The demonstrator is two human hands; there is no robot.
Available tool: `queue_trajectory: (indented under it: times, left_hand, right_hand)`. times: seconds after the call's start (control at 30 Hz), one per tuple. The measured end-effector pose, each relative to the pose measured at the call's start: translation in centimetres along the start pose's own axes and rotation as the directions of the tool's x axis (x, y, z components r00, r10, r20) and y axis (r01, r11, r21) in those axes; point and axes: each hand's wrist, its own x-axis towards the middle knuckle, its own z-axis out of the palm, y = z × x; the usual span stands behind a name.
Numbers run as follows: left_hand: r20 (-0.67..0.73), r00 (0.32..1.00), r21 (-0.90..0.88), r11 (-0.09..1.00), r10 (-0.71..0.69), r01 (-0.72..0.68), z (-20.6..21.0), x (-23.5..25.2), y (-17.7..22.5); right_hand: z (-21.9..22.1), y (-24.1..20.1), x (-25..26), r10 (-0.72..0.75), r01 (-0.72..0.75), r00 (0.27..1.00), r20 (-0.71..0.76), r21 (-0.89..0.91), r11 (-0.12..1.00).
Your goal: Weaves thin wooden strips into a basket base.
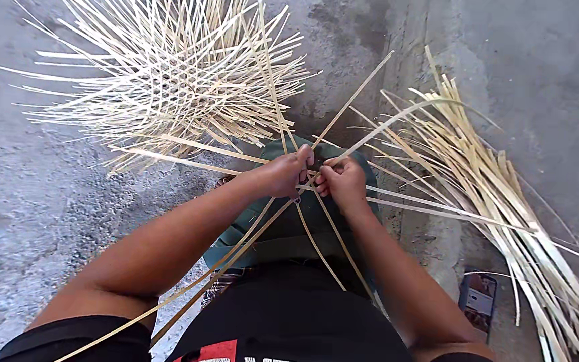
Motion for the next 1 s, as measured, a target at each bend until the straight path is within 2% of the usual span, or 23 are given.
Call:
queue_trajectory:
  times: [0.07,0.13,0.23,0.3,0.5,0.63,0.73,1.0]
  left_hand:
    - [0.034,0.999,0.061,0.998,-0.025,0.023,-0.1,0.6,0.4]
    - [0.085,0.994,0.148,0.988,-0.065,0.052,-0.4,1.1,1.0]
    - [0.136,0.988,0.265,0.964,-0.072,0.034,-0.6,1.9,1.9]
    - [0.164,0.984,0.314,0.949,-0.07,0.015,-0.7,2.1,2.2]
    - [0.164,0.984,0.313,0.95,-0.067,0.012,-0.7,2.0,2.2]
    - [0.168,0.978,0.363,0.93,-0.127,0.058,-0.6,2.0,3.3]
    - [0.179,0.976,0.406,0.913,-0.122,0.039,-0.4,2.5,3.7]
    - [0.133,0.984,0.325,0.943,-0.121,0.072,-0.2,2.1,3.9]
  right_hand:
    - [-0.4,0.3,0.0,0.01,-0.012,1.0,0.022,0.076,0.997]
    - [-0.6,0.7,-0.3,-0.059,0.052,0.997,0.057,0.119,0.992]
    - [-0.3,1.3,-1.2,-0.256,0.256,0.963,0.082,0.015,0.967]
    - [-0.1,1.7,-1.3,-0.334,0.343,0.937,0.102,-0.089,0.935]
    - [-0.5,0.6,-2.4,-0.261,0.268,0.963,0.069,-0.118,0.956]
    - [0.4,1.2,-3.9,-0.294,0.294,0.956,-0.009,-0.027,0.955]
    - [1.3,2.7,-4.1,-0.329,0.33,0.942,-0.069,-0.007,0.944]
    - [1.8,4.4,-3.6,-0.323,0.348,0.936,-0.141,0.237,0.907]
